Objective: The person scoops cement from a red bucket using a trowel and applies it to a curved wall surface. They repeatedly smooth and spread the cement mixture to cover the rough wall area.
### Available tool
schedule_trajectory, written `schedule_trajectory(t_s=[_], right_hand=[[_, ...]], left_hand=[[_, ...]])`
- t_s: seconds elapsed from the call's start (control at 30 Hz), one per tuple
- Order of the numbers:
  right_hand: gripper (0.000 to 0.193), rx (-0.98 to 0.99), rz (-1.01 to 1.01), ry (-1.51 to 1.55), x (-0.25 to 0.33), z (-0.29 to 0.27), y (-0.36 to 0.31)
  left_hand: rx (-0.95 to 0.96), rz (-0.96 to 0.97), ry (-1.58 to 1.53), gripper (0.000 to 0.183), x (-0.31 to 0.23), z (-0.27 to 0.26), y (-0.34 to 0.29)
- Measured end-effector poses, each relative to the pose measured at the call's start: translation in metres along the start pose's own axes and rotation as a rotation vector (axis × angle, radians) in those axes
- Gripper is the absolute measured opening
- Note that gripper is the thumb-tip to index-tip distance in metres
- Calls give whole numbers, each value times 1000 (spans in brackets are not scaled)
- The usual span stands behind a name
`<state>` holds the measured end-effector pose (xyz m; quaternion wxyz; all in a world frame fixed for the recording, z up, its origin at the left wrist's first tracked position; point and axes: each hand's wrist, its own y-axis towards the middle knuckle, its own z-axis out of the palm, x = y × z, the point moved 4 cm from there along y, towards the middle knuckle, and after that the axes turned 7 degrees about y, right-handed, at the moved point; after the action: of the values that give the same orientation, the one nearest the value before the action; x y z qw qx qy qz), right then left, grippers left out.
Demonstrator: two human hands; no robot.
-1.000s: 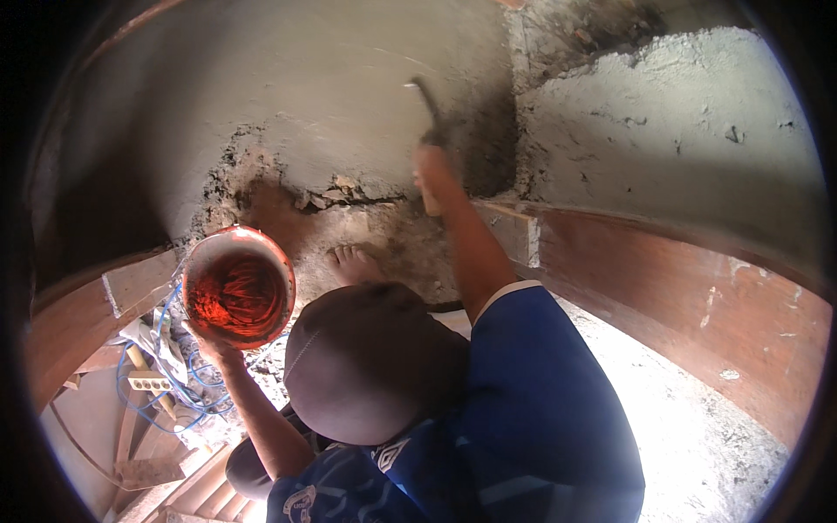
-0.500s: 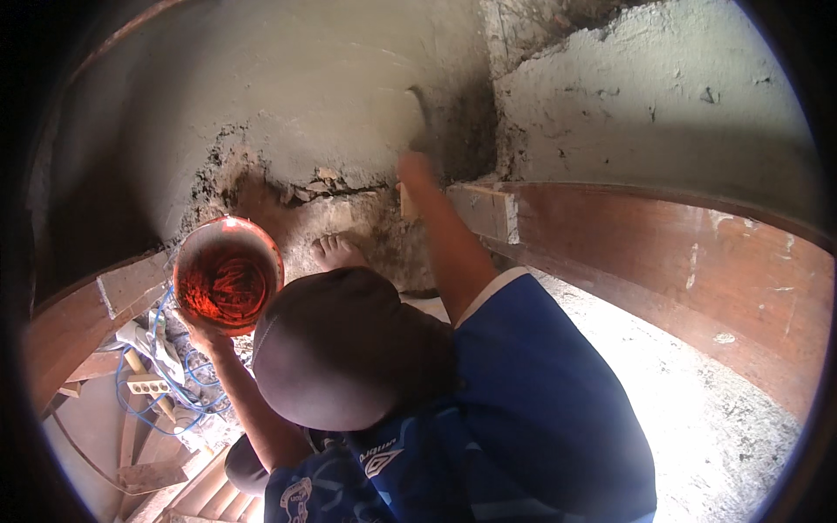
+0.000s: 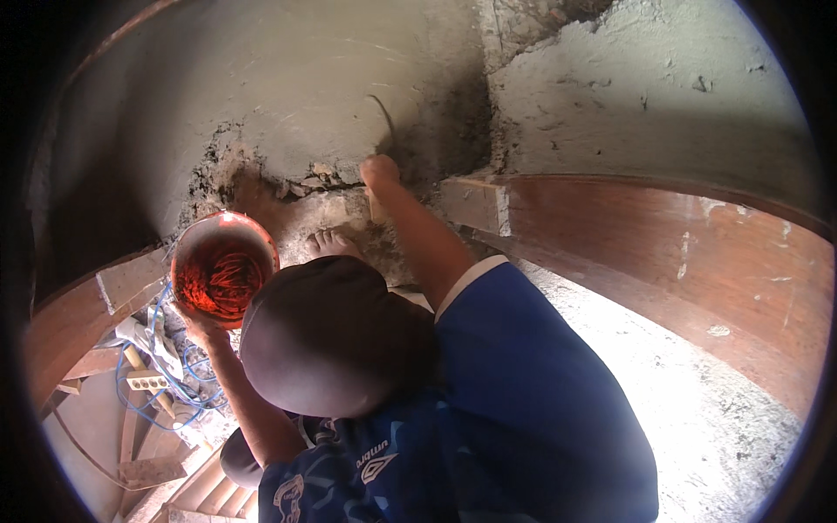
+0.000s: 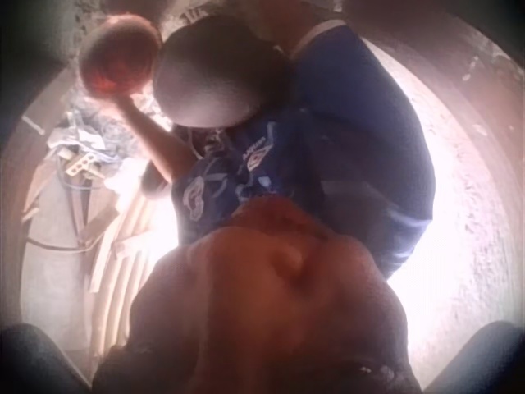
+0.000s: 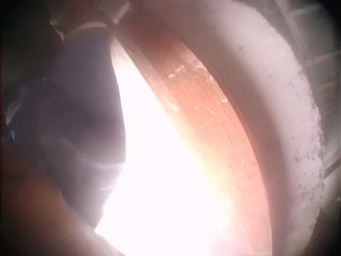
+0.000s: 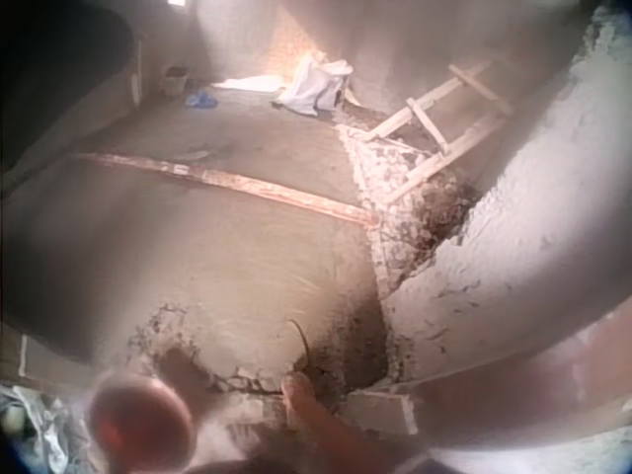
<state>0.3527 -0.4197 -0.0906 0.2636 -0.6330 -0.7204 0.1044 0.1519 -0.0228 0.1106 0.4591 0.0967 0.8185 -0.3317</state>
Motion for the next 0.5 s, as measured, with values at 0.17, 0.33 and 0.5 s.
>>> schedule_trajectory(t_s=[0.17, 0.33, 0.5], right_hand=[[22, -142, 799, 1049, -43, 2, -49], [27, -297, 526, 906, 11, -44, -35], [18, -332, 37, 759, 22, -21, 58]], left_hand=[[-49, 109, 68, 66, 7, -8, 7], [-126, 258, 421, 52, 20, -30, 26], [59, 115, -138, 50, 11, -2, 12]])
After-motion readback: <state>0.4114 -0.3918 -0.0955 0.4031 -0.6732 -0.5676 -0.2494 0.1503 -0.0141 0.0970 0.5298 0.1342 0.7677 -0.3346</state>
